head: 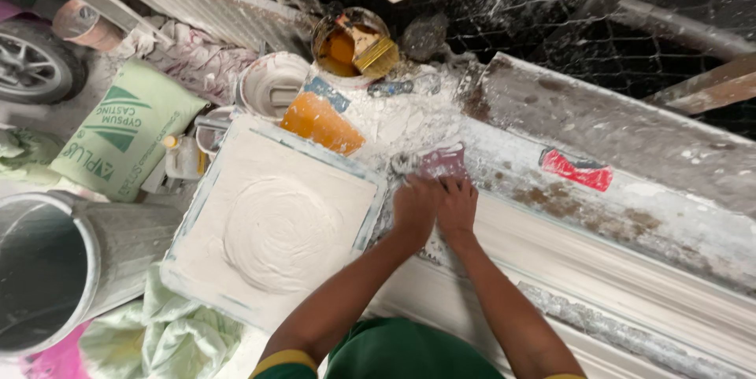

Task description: The person ties a thin green string around a white plaster mould to create a loop for hanging. They then use a red scraper and a sanding block to clean white dust from the workbench surface.

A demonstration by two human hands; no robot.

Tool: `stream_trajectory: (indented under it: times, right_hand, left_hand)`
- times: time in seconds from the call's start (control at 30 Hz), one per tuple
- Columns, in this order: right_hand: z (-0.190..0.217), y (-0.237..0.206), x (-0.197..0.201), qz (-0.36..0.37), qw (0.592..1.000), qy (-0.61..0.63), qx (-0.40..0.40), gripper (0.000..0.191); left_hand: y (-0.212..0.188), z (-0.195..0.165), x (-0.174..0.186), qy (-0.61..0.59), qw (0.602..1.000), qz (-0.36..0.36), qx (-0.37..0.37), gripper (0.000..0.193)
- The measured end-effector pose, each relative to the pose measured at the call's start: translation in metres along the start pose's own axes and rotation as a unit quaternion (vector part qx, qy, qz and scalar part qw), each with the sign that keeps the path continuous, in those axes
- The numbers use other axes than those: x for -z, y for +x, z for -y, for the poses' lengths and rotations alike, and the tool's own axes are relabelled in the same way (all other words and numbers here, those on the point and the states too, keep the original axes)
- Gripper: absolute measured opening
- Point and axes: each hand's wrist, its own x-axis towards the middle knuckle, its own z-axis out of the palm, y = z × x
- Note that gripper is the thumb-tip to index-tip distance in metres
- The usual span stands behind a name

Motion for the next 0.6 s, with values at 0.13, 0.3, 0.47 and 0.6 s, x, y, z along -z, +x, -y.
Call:
stream_trajectory:
  times: [0.13,0.3,0.47,0.6]
  right_hand:
    - [-0.001,-0.001,0.003,0.028,0.999,-0.009,0.043,0.019]
    - [-0.001,-0.001,0.004,0.013,1.0,0.0,0.02,0.025]
    - [0.001,0.001,0.005,0.032,0.999,0.0,0.011,0.038]
    - [0.0,0.001,0.006,0.023,0.999,-0.008,0.03,0.038]
  left_hand:
    - [0.003,-0.006,0.0,0.028,0.991,0.129,-0.003,0.034]
    - [0.007,0.004,-0.002,0.007,0.996,0.081,-0.032,0.022]
    - [0.018,0.01,-0.008,0.006,0.997,0.068,-0.019,0.021]
    - [0.025,0.006,-0.013,-0.005,0.997,0.059,-0.054,0.02]
